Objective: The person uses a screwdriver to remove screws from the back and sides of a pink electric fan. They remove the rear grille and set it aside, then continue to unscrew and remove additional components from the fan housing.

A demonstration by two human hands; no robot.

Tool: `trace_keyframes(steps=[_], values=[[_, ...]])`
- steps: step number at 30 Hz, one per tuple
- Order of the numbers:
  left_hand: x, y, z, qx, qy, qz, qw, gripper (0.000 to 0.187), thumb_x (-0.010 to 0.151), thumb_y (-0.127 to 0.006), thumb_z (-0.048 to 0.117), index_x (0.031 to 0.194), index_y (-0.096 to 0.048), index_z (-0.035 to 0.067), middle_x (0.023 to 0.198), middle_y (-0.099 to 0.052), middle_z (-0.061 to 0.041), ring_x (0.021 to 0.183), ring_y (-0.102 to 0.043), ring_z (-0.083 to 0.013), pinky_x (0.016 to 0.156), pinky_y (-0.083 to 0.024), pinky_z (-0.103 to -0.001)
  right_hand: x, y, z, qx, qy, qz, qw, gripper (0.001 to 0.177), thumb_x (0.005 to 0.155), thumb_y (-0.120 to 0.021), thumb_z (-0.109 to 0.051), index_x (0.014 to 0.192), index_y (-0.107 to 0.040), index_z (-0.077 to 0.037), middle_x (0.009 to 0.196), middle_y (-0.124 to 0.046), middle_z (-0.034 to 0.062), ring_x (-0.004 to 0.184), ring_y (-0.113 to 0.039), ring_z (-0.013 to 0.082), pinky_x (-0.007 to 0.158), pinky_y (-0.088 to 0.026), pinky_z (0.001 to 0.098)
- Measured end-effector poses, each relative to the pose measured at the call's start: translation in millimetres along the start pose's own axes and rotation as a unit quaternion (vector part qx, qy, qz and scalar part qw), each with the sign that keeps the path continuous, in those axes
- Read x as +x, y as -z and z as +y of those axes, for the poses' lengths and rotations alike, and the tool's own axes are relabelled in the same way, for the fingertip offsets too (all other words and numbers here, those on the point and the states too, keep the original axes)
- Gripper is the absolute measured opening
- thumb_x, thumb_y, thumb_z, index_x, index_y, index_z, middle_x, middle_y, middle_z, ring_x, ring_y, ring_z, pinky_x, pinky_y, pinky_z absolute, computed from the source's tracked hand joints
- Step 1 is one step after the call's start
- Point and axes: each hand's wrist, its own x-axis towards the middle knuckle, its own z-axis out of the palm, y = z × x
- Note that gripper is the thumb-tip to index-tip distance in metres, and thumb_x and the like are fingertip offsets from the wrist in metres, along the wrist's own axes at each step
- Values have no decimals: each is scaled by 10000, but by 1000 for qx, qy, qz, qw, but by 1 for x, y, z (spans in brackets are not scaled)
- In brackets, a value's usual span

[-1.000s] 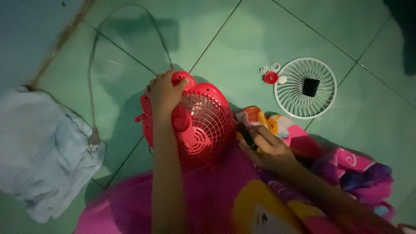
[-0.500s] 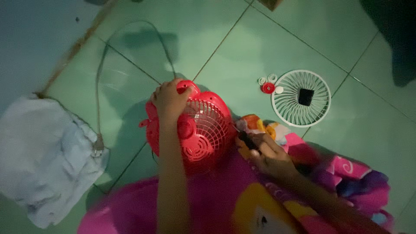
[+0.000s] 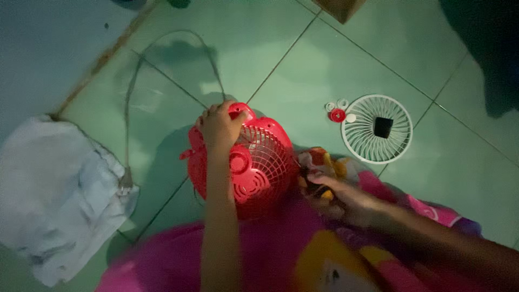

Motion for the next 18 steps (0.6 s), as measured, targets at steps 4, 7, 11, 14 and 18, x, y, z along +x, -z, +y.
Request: trace_keyframes(steps=[4,7,11,14,18], values=[[-4,-2,0,-29,31,-20,999,452,869,-743,476,1249,-719,232,1247,-672,-113,1241,-553,-375,1162,-296,-570,23,14,11,-191,50,-10,980,436,1018,-619,-416,1161,-626,-5,975,-463,174,536,-465,114,433,-372,264],[-5,-2,1,-23,29,-15,999,439,861,-743,448,1229,-719,209,1218,-680,-115,1229,-558,-366,1138,-290,-591,29,13,16,-496,127,42,858,497,966,-589,-443,1360,-518,-148,1178,-513,-11,664,-737,153,605,-655,279],[-3,-1,2,-24,7,20,999,456,854,-750,456,1233,-719,204,1224,-666,-150,1215,-544,-386,1105,-286,-599,11,1,17,-673,368,124,630,473,1000,-546,-415,1297,-564,-48,1051,-673,190,826,-737,295,680,-616,430],[-7,1,2,-9,17,-5,1000,450,884,-727,454,1257,-710,204,1236,-664,-148,1235,-540,-377,1119,-286,-593,-6,-13,22,-756,197,241,575,505,1007,-512,-443,1367,-487,-90,1038,-690,149,754,-736,279,602,-613,416],[-1,3,3,-28,39,-33,998,448,867,-717,456,1251,-711,226,1245,-668,-121,1263,-534,-355,1153,-278,-576,-24,-16,15,-759,239,270,542,560,958,-554,-312,1444,-434,-61,913,-721,145,722,-722,306,585,-593,449]])
